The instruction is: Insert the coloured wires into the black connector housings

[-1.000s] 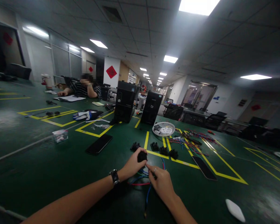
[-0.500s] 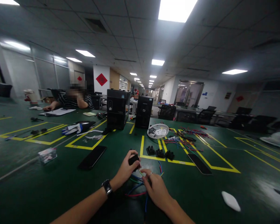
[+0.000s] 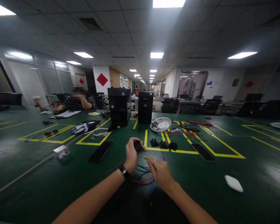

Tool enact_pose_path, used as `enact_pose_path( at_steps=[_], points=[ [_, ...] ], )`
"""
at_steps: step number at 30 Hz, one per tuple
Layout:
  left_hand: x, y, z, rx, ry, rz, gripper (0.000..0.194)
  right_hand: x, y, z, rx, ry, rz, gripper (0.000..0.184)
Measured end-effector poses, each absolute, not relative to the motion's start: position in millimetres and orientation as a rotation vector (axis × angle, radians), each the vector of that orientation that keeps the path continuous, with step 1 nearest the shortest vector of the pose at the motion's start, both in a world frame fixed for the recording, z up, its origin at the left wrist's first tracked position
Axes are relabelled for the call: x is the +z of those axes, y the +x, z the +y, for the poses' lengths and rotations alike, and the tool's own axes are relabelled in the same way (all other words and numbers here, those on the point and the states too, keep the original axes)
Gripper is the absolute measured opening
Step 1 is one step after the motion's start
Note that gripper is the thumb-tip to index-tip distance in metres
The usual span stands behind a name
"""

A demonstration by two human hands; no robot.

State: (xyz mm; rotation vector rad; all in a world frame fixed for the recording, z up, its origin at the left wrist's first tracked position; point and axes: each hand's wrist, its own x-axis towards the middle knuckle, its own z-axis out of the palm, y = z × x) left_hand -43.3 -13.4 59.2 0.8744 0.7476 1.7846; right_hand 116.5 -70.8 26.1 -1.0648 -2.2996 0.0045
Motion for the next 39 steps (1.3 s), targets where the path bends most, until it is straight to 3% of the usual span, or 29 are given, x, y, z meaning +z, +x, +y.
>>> enact_pose_path(
  at_steps=[3, 5, 13, 23, 27, 34, 39],
  points=[
    [83.1, -62.6, 24.9, 1.898, 0.681, 0.906, 0.029, 20.5, 116.1, -74.4, -0.077, -1.067, -2.511, 0.029],
    [86.5, -73.7, 44.9, 1.777, 1.002, 1.128, 0.030, 21.5, 114.3, -75.4, -0.089, -1.066, -2.584, 0.026],
    [32.2, -46.1, 68.2, 1.229, 1.660, 1.494, 0.029, 37.7, 115.1, -76.1, 0.008, -0.819, -2.669, 0.020],
    [24.6, -42.8, 94.8, 0.938, 2.184, 1.743, 0.024, 40.3, 135.5, -84.0, 0.371, -0.698, -2.738, 0.033],
    [31.9, -38.6, 108.1, 0.848, 2.328, 1.667, 0.022, 34.0, 137.8, -82.1, 0.566, -0.627, -2.678, 0.033],
    [37.7, -2.7, 142.3, 0.587, 2.298, 1.084, 0.047, 37.9, 143.7, -78.4, 0.709, -0.671, -2.620, 0.022],
    [37.4, 3.1, 140.2, 0.686, 2.275, 1.089, 0.048, 43.4, 143.3, -80.2, 0.693, -0.677, -2.637, 0.017]
  ],
)
